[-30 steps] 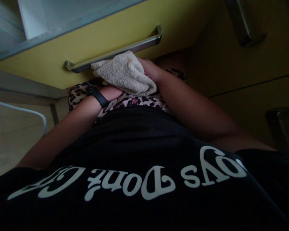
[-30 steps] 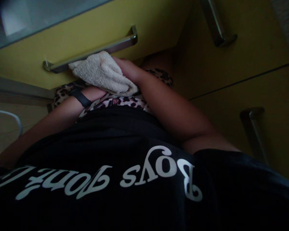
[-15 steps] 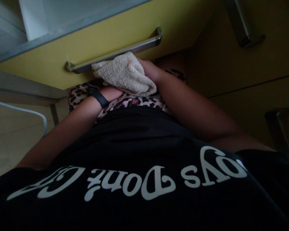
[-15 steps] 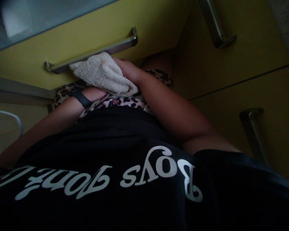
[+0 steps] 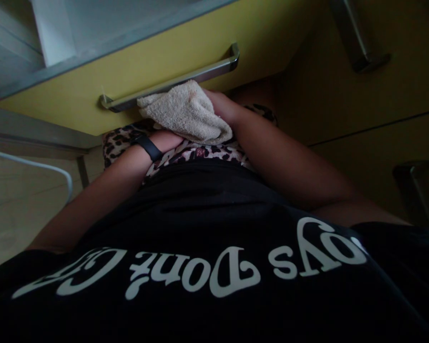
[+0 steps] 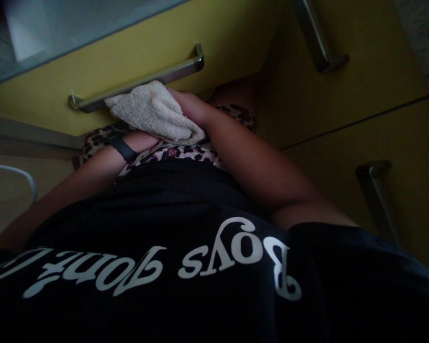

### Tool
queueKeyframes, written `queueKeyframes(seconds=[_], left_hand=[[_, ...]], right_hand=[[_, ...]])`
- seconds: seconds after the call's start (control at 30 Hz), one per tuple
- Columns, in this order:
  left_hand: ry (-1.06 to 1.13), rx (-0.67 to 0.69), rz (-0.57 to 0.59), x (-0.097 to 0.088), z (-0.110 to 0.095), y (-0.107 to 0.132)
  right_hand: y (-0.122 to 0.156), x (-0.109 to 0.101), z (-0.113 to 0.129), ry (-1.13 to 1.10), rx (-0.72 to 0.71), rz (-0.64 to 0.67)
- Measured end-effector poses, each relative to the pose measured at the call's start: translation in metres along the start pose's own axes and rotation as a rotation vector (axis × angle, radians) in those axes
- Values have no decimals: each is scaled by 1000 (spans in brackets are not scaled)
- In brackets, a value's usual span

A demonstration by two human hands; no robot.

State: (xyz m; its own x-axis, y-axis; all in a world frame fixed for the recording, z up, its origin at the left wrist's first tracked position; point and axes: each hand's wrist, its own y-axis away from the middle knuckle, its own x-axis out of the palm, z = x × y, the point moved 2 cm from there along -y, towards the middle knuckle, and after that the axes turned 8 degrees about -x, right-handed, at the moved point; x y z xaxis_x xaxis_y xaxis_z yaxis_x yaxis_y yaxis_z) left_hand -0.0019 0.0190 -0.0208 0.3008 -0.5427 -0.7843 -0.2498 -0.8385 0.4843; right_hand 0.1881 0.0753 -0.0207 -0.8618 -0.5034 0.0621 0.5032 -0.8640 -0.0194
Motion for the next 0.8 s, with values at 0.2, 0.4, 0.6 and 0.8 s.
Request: queueKeyframes(seconds=[0.2,0.4,0.6,0.8], left_hand=[[115,-6,50,-1,-4,3],[77,-20,97,-9,-20,14],[73,-27,62,-5,-8,5],[39,-35,49,-3,-3,-1]], right_hand=[[4,5,9,-43,82,-60],[5,6,11,-58,32,-43],[3,3,4,-28,37,-64],[0,3,-3,-24,48,-74]])
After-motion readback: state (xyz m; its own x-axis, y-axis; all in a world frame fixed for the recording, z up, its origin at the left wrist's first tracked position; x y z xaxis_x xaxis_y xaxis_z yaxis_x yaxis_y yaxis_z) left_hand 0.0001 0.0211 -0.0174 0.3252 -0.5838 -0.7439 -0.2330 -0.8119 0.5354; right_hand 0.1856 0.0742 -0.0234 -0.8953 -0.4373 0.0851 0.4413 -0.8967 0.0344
